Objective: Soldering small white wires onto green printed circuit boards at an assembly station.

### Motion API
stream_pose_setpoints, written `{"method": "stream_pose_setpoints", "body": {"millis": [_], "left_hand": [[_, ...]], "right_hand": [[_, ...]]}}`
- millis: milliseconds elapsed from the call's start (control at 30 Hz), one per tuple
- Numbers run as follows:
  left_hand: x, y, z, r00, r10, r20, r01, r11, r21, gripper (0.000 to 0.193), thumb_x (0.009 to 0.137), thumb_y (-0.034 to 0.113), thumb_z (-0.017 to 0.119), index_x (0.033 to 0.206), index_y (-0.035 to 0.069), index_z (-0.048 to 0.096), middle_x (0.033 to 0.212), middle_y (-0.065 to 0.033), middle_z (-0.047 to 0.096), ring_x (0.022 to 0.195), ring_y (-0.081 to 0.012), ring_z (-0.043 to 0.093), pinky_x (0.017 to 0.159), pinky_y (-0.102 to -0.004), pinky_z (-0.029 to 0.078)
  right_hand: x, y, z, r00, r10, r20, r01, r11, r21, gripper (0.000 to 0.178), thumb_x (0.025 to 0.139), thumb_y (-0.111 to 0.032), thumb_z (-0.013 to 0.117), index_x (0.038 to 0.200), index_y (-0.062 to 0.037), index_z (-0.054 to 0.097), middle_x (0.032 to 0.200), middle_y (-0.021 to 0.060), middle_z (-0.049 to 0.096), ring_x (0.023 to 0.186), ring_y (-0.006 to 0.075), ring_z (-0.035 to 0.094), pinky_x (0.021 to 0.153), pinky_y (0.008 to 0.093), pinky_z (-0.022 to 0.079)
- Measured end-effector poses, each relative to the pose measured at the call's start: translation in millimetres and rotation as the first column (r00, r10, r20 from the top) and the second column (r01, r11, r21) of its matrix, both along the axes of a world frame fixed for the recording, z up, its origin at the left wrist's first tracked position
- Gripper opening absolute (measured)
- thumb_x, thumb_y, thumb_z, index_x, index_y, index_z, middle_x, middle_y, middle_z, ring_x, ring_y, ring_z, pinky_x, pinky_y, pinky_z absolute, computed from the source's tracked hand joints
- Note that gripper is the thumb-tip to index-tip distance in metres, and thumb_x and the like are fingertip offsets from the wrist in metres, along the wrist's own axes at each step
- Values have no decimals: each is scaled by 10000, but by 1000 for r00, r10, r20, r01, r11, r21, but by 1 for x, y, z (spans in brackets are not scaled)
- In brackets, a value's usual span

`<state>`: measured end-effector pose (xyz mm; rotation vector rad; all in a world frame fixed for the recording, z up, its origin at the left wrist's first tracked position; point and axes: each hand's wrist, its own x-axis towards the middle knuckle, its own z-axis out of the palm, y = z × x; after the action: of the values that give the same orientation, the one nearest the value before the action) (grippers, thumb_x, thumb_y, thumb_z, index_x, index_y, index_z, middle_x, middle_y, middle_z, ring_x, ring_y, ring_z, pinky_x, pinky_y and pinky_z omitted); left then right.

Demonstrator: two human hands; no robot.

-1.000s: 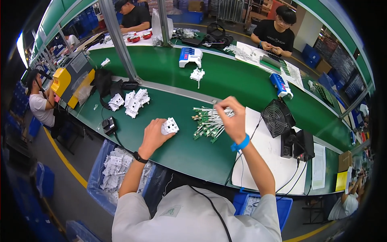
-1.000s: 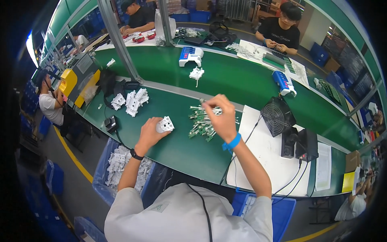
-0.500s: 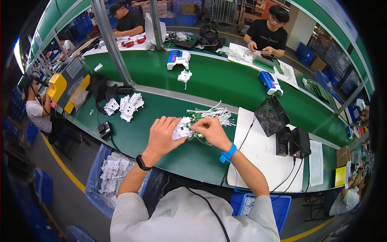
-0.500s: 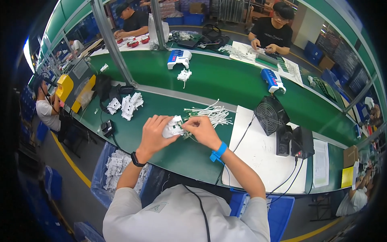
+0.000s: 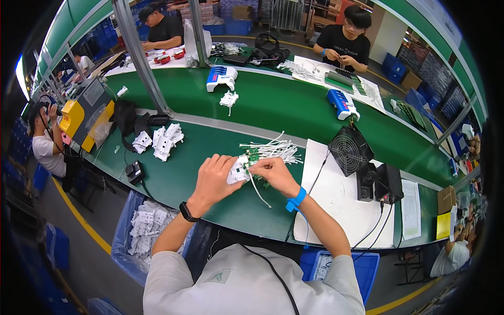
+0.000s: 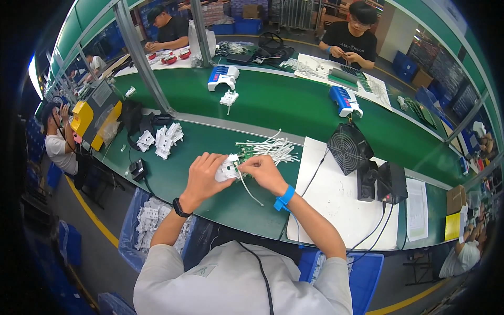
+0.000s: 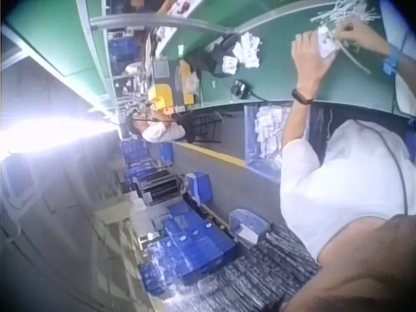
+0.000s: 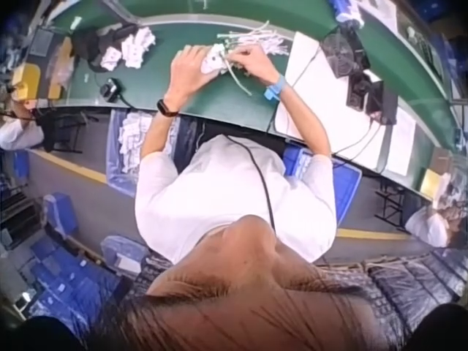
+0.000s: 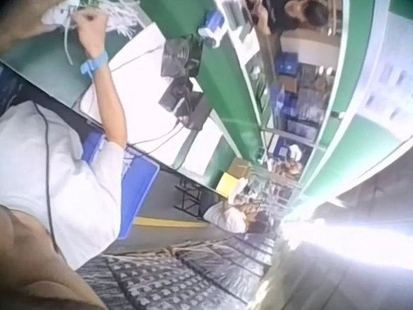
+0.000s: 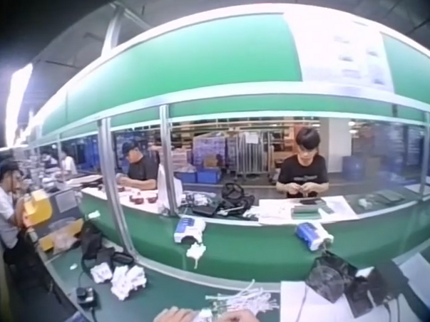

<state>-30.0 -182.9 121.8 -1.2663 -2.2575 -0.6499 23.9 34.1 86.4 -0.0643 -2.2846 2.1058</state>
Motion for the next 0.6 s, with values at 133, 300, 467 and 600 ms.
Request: {"method": "stream_pose_setpoints", "body": {"millis": [133,300,467,600], "left_hand": [[-1,3,-1,1000,-7,13,7,1000,-23,589,651,277,889,1153,36,698,1017,-69,673,894,-275,617,754,-399,493],[-3,8,-2,999,-35,13,35,999,-15,588,644,271,889,1149,36,698,1004,-71,669,883,-278,619,749,-398,499],[-1,12,-2,998,-56,15,56,998,0,575,645,262,885,1140,36,699,998,-73,670,876,-279,620,745,-397,501],[-2,15,-6,997,-72,12,71,997,7,567,643,257,885,1131,36,699,986,-73,670,868,-280,621,751,-398,503]], "right_hand": [[3,3,-4,996,-8,85,12,999,-51,169,891,-176,774,890,-7,788,714,-14,632,640,57,485,565,238,357],[7,8,-10,996,-7,90,14,997,-81,172,898,-180,769,894,-8,782,711,-20,617,645,62,482,573,240,357],[11,12,-16,996,24,83,-6,978,-206,172,911,-180,758,900,-10,772,763,-14,640,690,65,507,615,242,379],[12,16,-17,994,23,109,-5,985,-170,171,916,-183,754,901,-14,771,766,-18,645,694,62,512,617,240,383]]}}
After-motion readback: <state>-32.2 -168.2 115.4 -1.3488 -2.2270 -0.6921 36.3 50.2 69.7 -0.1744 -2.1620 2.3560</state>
